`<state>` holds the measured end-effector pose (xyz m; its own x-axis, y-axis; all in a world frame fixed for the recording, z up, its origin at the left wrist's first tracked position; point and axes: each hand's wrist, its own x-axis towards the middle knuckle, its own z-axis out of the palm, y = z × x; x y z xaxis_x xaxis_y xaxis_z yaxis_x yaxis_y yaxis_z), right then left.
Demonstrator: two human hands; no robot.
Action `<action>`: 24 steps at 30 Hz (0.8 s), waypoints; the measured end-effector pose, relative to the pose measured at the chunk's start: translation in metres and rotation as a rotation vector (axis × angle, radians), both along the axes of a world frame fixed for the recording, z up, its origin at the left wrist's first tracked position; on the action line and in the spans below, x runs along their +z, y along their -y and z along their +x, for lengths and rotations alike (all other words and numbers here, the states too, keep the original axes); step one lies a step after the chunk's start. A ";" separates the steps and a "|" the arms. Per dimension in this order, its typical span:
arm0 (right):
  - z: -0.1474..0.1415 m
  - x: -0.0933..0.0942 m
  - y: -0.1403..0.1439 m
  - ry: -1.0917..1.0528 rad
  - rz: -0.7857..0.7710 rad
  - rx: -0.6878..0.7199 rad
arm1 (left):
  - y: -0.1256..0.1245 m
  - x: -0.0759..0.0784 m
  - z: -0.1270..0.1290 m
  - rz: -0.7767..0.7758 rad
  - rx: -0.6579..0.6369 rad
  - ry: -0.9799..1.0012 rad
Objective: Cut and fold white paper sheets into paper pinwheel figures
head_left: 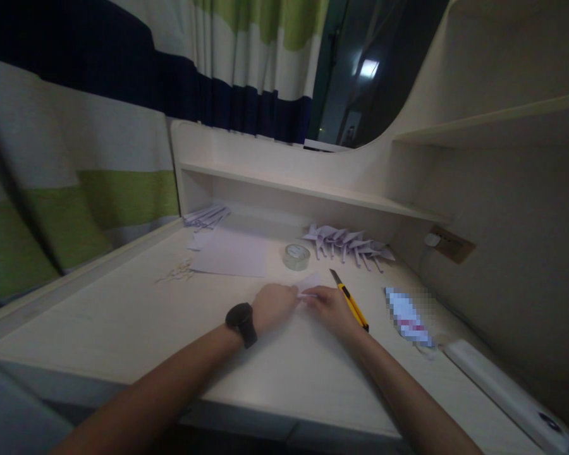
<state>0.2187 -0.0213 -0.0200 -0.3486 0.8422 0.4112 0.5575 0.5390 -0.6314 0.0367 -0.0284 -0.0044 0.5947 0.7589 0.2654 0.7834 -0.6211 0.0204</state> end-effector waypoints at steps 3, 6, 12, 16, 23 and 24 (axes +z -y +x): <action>0.000 -0.002 0.000 0.031 0.041 0.027 | 0.001 0.000 0.000 0.017 -0.003 0.008; 0.000 -0.002 0.001 0.045 0.045 0.020 | 0.000 -0.002 0.001 0.001 -0.030 -0.014; -0.002 0.005 0.007 0.053 0.000 0.048 | -0.006 -0.007 0.001 -0.011 -0.042 -0.040; -0.005 0.008 0.009 0.034 0.019 0.073 | -0.004 -0.009 0.002 -0.023 -0.045 0.011; -0.012 0.012 0.015 0.052 0.085 0.068 | -0.001 -0.005 0.002 0.011 0.052 0.004; -0.013 0.012 0.017 0.055 0.083 0.071 | -0.001 -0.004 0.001 0.024 0.048 -0.004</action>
